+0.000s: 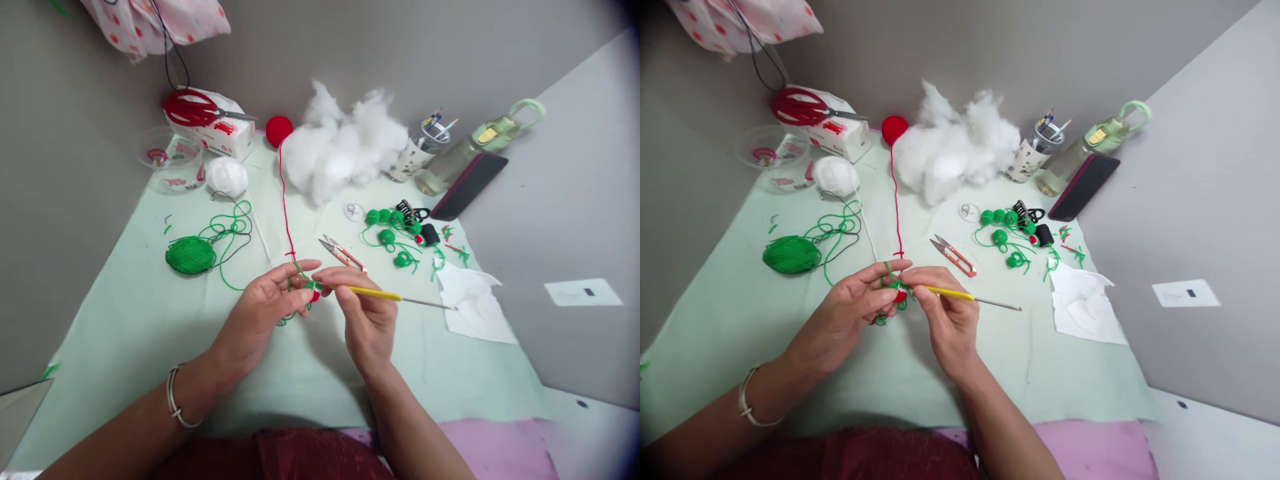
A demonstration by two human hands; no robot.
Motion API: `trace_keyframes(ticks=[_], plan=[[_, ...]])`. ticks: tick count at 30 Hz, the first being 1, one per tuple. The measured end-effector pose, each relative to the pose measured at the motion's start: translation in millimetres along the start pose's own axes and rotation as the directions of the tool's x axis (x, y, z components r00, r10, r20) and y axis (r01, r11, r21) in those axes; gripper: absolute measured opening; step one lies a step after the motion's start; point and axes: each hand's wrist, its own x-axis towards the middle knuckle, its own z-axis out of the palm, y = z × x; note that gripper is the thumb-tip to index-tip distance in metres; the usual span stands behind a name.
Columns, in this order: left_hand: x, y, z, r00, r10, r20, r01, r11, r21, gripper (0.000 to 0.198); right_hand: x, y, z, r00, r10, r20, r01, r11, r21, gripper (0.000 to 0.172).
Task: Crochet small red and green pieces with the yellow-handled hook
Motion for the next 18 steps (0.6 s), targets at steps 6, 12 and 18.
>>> trace_keyframes(ticks=[6, 12, 18], plan=[[0, -1, 3.5, 1.000, 0.019, -0.012, -0.019, 1.000, 0.011, 0.052, -4, -4, -3, 0.997, -0.048, 0.063, 0.054, 0.995, -0.087, 0.018], [2, 2, -3.0, 0.976, -0.136, 0.169, 0.158, 0.980, -0.124, 0.054, 3, 1, -10, 0.974, 0.226, -0.017, -0.212, 0.931, 0.296, 0.019], [1, -2, 2.2, 0.999, 0.001, 0.037, 0.001, 0.999, -0.053, 0.044, 4, 4, -5, 0.961, 0.268, 0.066, -0.275, 0.900, 0.339, 0.016]])
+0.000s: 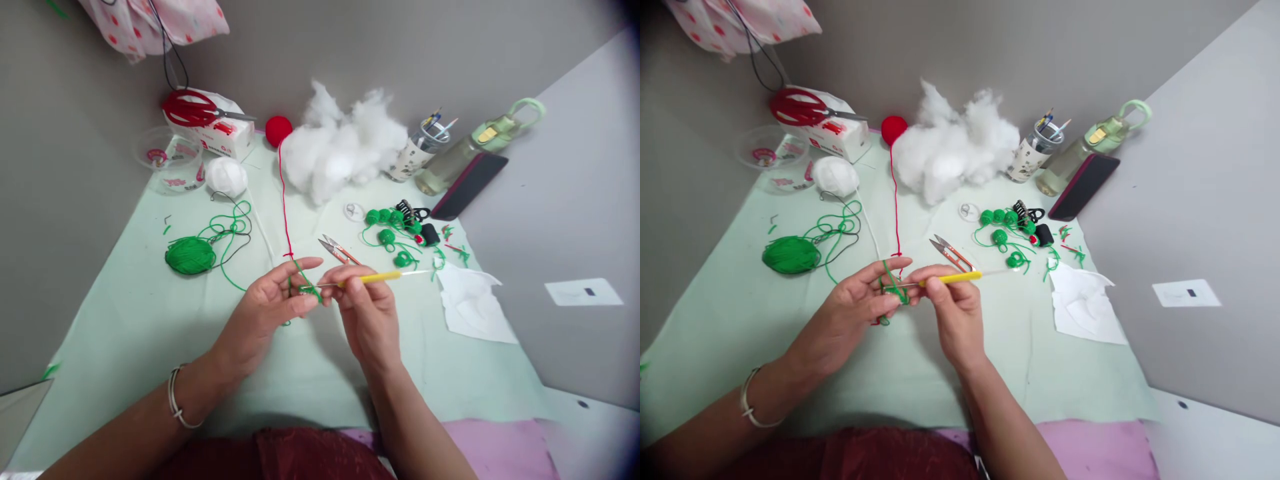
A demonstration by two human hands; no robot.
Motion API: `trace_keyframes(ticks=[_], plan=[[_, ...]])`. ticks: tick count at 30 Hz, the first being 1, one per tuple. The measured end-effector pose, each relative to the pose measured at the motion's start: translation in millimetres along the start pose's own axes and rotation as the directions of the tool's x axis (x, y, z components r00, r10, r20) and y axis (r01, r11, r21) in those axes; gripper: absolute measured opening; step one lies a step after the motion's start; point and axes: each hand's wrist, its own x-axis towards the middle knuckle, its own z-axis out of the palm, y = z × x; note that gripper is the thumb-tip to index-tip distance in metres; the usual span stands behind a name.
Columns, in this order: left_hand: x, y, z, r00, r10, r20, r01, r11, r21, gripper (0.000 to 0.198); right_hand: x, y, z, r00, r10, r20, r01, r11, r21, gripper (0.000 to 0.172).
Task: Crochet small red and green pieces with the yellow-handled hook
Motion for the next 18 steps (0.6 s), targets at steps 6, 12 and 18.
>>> trace_keyframes(ticks=[6, 12, 18], plan=[[-1, -4, 4.5, 0.994, 0.087, -0.064, -0.083, 0.995, 0.059, 0.032, -8, 6, 5, 0.989, -0.148, 0.003, 0.145, 0.963, -0.228, 0.019], [1, -3, 1.4, 0.997, -0.017, -0.077, 0.011, 0.997, -0.077, 0.044, -16, 4, 3, 0.872, -0.429, 0.235, 0.466, 0.581, -0.668, 0.036], [1, 1, 0.4, 0.997, -0.064, -0.031, 0.058, 0.987, -0.152, 0.046, -7, -3, 0, 0.947, -0.321, -0.029, 0.285, 0.876, -0.389, 0.024]])
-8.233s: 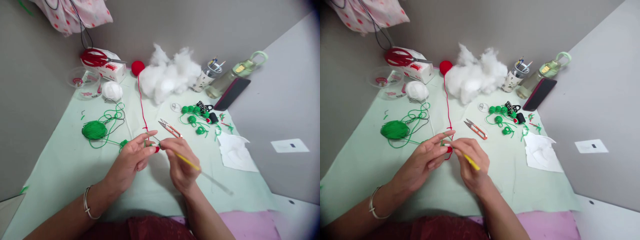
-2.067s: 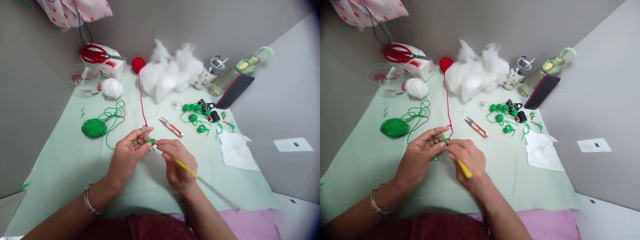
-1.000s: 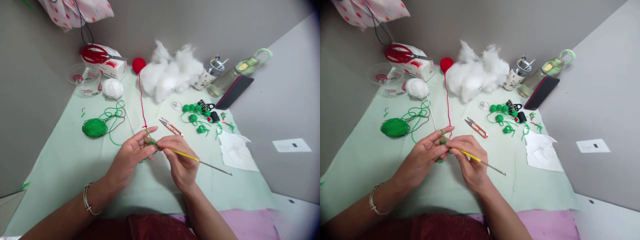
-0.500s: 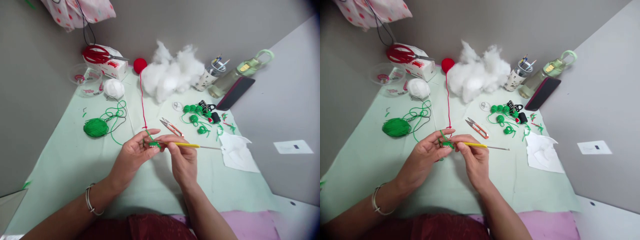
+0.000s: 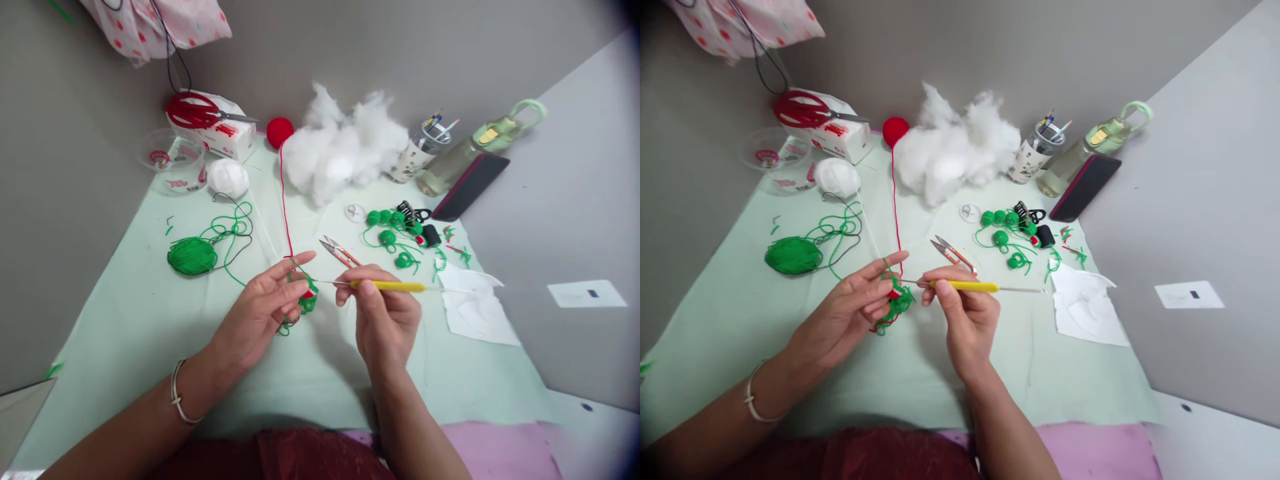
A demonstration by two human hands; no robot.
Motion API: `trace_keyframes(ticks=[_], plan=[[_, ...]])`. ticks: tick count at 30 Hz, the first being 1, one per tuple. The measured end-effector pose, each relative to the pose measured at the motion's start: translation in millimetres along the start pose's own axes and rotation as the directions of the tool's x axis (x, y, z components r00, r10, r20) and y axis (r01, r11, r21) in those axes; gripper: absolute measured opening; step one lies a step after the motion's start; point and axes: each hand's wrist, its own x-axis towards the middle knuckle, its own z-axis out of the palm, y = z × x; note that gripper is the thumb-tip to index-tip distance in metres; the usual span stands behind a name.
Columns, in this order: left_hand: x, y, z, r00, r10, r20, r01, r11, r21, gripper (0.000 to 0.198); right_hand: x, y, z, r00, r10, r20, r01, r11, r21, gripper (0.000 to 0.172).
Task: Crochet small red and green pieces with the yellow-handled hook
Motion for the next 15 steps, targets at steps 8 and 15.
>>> trace_keyframes(ticks=[8, 15], plan=[[-2, -1, 3.3, 0.997, -0.066, 0.024, 0.068, 0.996, -0.049, 0.047, -6, -1, 2, 0.986, -0.157, 0.061, 0.168, 0.953, -0.253, 0.025], [-2, 3, 4.7, 0.996, 0.076, -0.042, -0.072, 0.994, 0.086, 0.047, 4, -2, 5, 0.988, 0.128, 0.080, -0.136, 0.985, 0.106, 0.016]])
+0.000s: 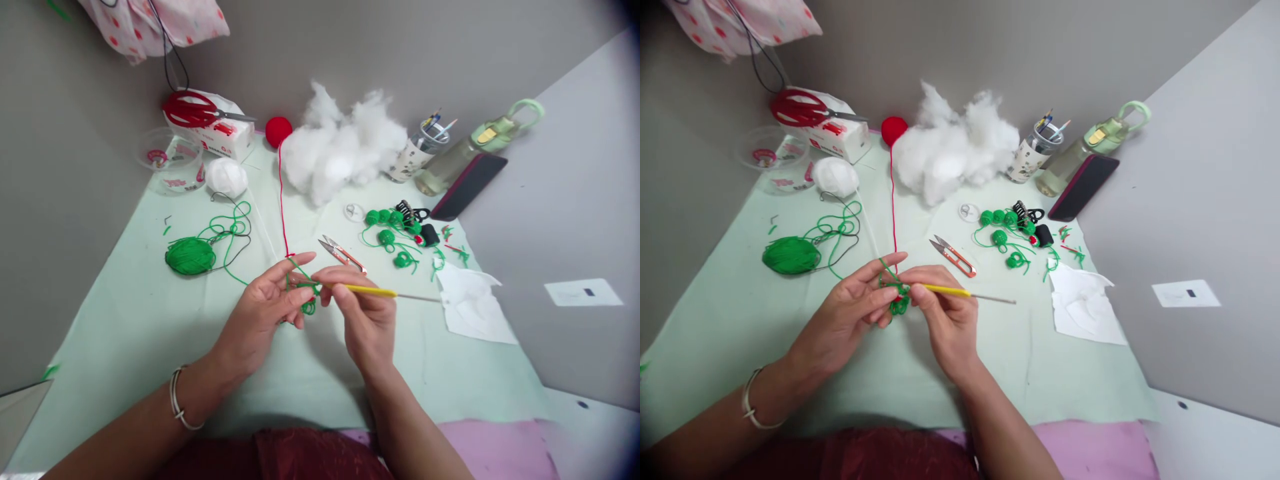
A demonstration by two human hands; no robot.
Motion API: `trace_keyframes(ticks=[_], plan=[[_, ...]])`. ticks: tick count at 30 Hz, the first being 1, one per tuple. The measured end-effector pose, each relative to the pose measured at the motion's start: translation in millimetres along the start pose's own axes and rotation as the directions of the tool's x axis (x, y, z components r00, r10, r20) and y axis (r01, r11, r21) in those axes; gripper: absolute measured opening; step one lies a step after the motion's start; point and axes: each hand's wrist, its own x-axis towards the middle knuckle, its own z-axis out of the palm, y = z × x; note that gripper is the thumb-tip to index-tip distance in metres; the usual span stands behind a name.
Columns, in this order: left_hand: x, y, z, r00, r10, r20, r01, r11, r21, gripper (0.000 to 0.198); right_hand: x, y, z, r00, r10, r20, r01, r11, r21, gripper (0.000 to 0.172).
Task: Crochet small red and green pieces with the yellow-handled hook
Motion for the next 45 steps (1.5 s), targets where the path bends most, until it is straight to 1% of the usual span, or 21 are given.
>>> trace_keyframes(ticks=[4, 6, 8, 9, 11, 13, 14, 15, 17, 20, 22, 25, 28, 30, 33, 35, 38, 40, 41, 43, 45], plan=[[-2, -5, 2.4, 1.000, 0.005, -0.017, -0.004, 0.999, 0.040, 0.051, -6, 1, 4, 0.989, -0.140, 0.057, 0.149, 0.961, -0.233, 0.025], [-1, -6, 1.9, 0.999, -0.035, -0.020, 0.035, 0.999, 0.009, 0.053, -11, 1, 3, 0.959, -0.248, 0.140, 0.284, 0.867, -0.410, 0.030], [0, -4, 0.7, 0.994, -0.112, 0.017, 0.113, 0.992, -0.052, 0.050, -13, 1, -1, 0.931, -0.309, 0.193, 0.364, 0.792, -0.491, 0.031], [1, -2, 0.0, 0.988, -0.151, 0.042, 0.155, 0.984, -0.085, 0.047, -12, 0, -3, 0.932, -0.314, 0.179, 0.361, 0.799, -0.481, 0.031], [1, 1, -0.7, 0.979, -0.189, 0.083, 0.199, 0.971, -0.133, 0.040, -9, -2, -6, 0.961, -0.270, 0.056, 0.271, 0.887, -0.374, 0.025], [1, 3, -0.1, 0.985, -0.156, 0.074, 0.165, 0.977, -0.136, 0.041, -6, -3, -6, 0.982, -0.172, -0.072, 0.154, 0.966, -0.208, 0.021], [0, 3, 0.7, 0.991, -0.123, 0.054, 0.129, 0.984, -0.120, 0.044, -5, -3, -6, 0.988, -0.130, -0.086, 0.115, 0.981, -0.157, 0.021], [-1, 2, 1.7, 0.996, -0.087, 0.032, 0.090, 0.991, -0.096, 0.048, -4, -2, -5, 0.990, -0.118, -0.079, 0.105, 0.983, -0.151, 0.021], [-2, -2, 3.5, 0.999, -0.041, -0.014, 0.040, 0.998, -0.057, 0.057, -6, 2, -2, 0.983, -0.184, 0.025, 0.184, 0.944, -0.274, 0.022], [-3, -5, 3.5, 0.993, -0.113, 0.029, 0.115, 0.991, -0.072, 0.057, -10, 5, -1, 0.935, -0.328, 0.137, 0.354, 0.820, -0.451, 0.032], [-1, -4, 1.7, 0.982, -0.171, 0.077, 0.178, 0.980, -0.092, 0.049, -9, 4, -3, 0.951, -0.307, 0.027, 0.293, 0.876, -0.383, 0.028], [0, 0, -0.9, 0.987, -0.142, 0.077, 0.148, 0.985, -0.085, 0.039, -3, 0, -5, 0.980, -0.122, -0.156, 0.111, 0.991, -0.075, 0.021], [0, 1, -1.3, 0.995, -0.075, 0.069, 0.076, 0.997, -0.022, 0.035, 1, 0, -4, 0.997, 0.005, -0.079, 0.000, 0.997, 0.073, 0.018], [0, -1, -0.7, 0.997, -0.043, 0.063, 0.042, 0.999, 0.019, 0.035, 1, 0, -2, 1.000, 0.013, 0.006, -0.013, 0.999, 0.030, 0.016], [0, -3, 0.5, 0.999, -0.018, 0.029, 0.016, 0.998, 0.059, 0.034, -3, -1, 1, 0.998, -0.048, 0.042, 0.052, 0.995, -0.084, 0.021], [0, -5, 1.3, 1.000, 0.001, -0.016, 0.001, 0.997, 0.074, 0.037, -8, -1, 1, 0.985, -0.156, 0.071, 0.169, 0.957, -0.234, 0.027], [-1, -6, 1.7, 0.999, 0.002, -0.049, 0.000, 0.999, 0.043, 0.052, -15, 1, 1, 0.917, -0.319, 0.238, 0.398, 0.761, -0.512, 0.038], [-1, -6, 0.6, 0.998, -0.056, -0.013, 0.056, 0.998, -0.002, 0.055, -17, 2, 1, 0.880, -0.377, 0.289, 0.474, 0.663, -0.580, 0.041], [-1, -5, -0.5, 0.995, -0.095, 0.018, 0.095, 0.995, -0.021, 0.053, -17, 2, 0, 0.881, -0.391, 0.266, 0.471, 0.673, -0.570, 0.040], [0, -3, -3.0, 0.985, -0.157, 0.076, 0.161, 0.986, -0.043, 0.046, -13, 2, -1, 0.922, -0.368, 0.118, 0.378, 0.796, -0.472, 0.033], [1, -1, -4.9, 0.980, -0.174, 0.096, 0.179, 0.983, -0.045, 0.039, -6, 1, -4, 0.970, -0.236, -0.051, 0.215, 0.941, -0.263, 0.023]])
